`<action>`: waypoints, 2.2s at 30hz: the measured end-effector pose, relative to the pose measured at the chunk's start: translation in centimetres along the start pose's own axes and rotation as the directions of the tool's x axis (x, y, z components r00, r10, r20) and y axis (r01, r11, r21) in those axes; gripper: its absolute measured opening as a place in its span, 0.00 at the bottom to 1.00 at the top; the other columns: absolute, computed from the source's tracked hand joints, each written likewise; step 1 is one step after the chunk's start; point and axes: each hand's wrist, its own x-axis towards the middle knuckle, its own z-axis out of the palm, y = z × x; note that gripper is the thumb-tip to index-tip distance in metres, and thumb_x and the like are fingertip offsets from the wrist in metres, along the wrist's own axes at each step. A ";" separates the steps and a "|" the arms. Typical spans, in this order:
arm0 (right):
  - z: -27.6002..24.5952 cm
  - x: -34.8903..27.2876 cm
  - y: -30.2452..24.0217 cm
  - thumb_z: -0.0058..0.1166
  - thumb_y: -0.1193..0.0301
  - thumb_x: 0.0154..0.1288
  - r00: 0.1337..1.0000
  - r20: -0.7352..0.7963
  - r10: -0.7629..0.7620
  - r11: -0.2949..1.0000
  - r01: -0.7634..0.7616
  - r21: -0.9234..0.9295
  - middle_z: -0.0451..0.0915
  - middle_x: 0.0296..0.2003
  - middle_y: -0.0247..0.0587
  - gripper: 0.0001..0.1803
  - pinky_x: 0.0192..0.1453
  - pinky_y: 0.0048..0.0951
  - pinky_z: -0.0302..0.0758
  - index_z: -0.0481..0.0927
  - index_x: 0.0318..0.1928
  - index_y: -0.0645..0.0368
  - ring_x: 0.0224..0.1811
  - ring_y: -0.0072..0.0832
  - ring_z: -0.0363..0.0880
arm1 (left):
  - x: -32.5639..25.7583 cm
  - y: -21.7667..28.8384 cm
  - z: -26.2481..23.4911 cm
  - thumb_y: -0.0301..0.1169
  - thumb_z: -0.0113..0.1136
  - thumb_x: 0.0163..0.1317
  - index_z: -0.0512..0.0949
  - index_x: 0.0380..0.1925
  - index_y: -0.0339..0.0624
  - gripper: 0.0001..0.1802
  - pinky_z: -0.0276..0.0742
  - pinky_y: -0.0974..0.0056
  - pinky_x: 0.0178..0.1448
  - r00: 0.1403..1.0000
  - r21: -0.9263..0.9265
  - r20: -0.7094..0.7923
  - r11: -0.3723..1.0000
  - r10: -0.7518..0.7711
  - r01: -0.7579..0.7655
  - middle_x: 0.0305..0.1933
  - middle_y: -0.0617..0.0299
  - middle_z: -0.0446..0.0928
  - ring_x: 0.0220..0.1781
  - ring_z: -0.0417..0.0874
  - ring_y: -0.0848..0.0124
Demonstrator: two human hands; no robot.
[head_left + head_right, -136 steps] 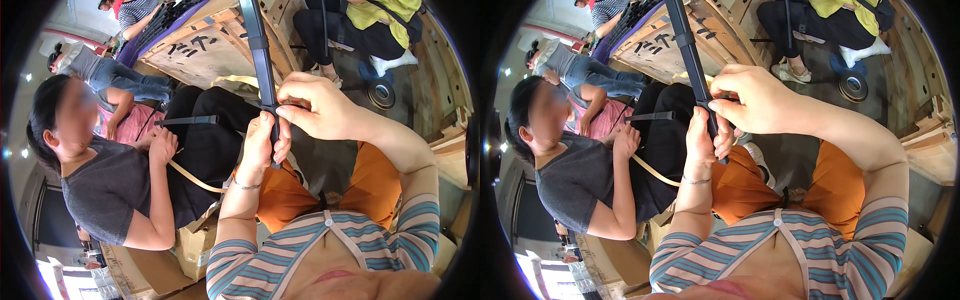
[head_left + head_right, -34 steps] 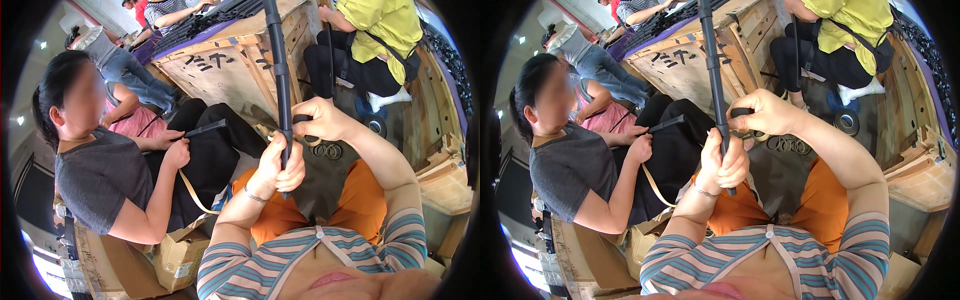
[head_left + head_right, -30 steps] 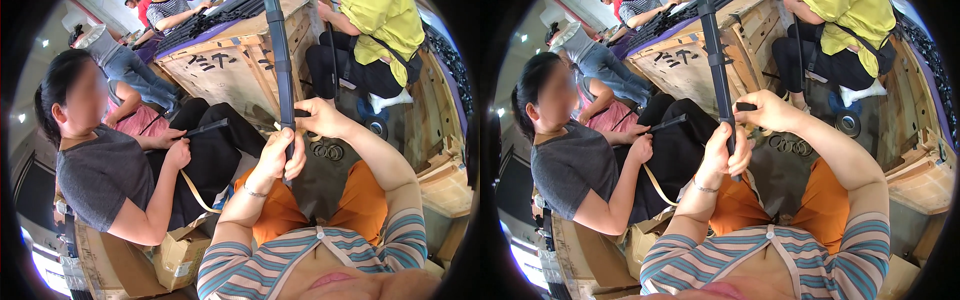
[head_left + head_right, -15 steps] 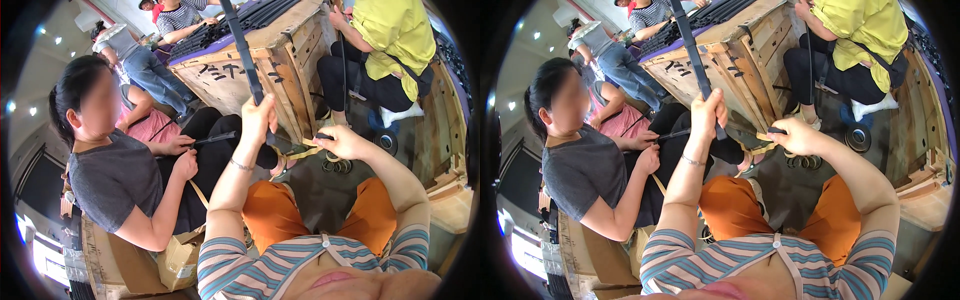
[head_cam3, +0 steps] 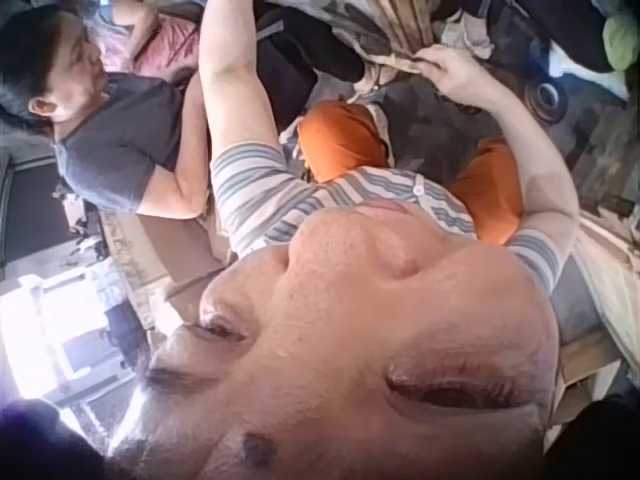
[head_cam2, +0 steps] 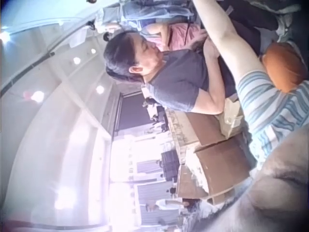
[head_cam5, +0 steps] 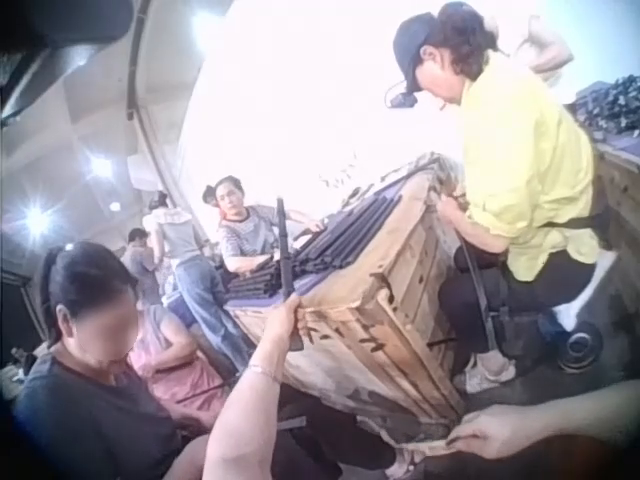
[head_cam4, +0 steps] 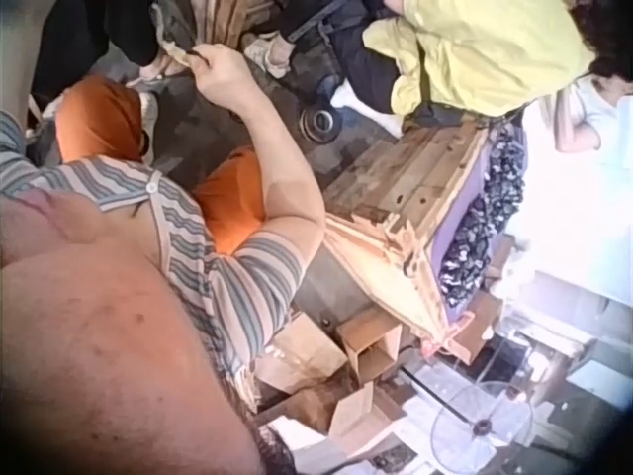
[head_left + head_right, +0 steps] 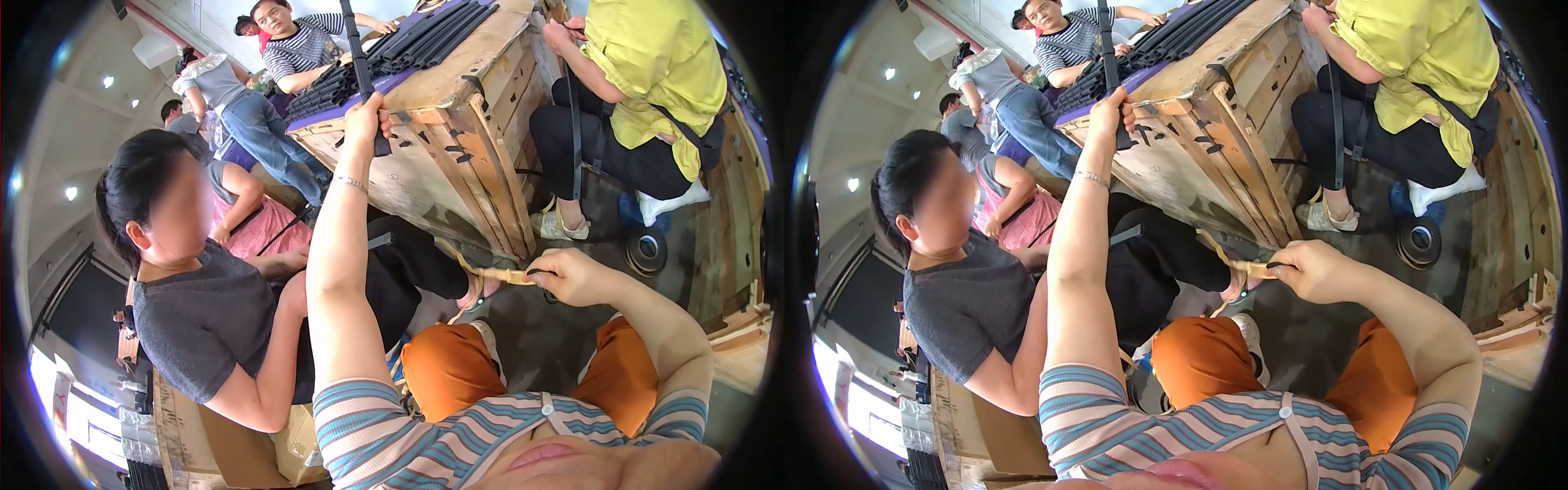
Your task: Assembling a black plastic component by hand-fitting a flexible strip onto the frame.
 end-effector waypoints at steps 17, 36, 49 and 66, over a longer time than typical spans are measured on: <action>0.7 1.6 0.5 0.48 0.73 0.59 0.992 0.119 0.038 0.998 -0.033 -0.046 0.76 0.31 0.50 0.09 0.41 0.36 0.72 0.78 0.39 0.62 0.36 0.44 0.75 | 11.7 1.2 3.0 0.20 0.46 0.53 0.68 0.26 0.37 0.02 0.67 0.62 0.21 0.957 -0.047 -0.281 0.995 0.076 -0.093 0.21 0.57 0.69 0.19 0.71 0.68; -1.1 2.8 0.2 0.39 0.67 0.69 0.975 -0.062 0.213 0.799 -0.137 0.586 0.72 0.34 0.33 0.15 0.31 0.19 0.74 0.73 0.50 0.62 0.30 0.18 0.75 | 6.0 1.3 1.4 0.40 0.58 0.49 0.77 0.36 0.36 0.19 0.75 0.57 0.43 0.665 0.884 -0.111 0.380 0.739 -0.274 0.33 0.50 0.78 0.37 0.80 0.58; -2.0 -0.1 -2.6 0.40 0.61 0.69 0.961 -0.221 0.165 0.552 0.096 0.828 0.69 0.25 0.30 0.21 0.28 0.18 0.65 0.71 0.53 0.64 0.24 0.16 0.66 | -22.1 -6.6 10.6 0.29 0.63 0.54 0.71 0.43 0.34 0.18 0.67 0.64 0.55 0.599 0.054 0.801 0.996 0.002 -0.075 0.41 0.59 0.76 0.47 0.75 0.70; 0.9 1.1 4.2 0.49 0.61 0.63 0.945 0.325 -0.044 0.949 -0.062 0.310 0.73 0.49 0.38 0.24 0.58 0.25 0.62 0.68 0.56 0.60 0.53 0.25 0.68 | -19.0 -5.1 8.0 0.32 0.48 0.65 0.71 0.37 0.37 0.09 0.73 0.56 0.52 0.832 -0.833 0.463 0.472 0.308 0.289 0.39 0.55 0.75 0.49 0.75 0.58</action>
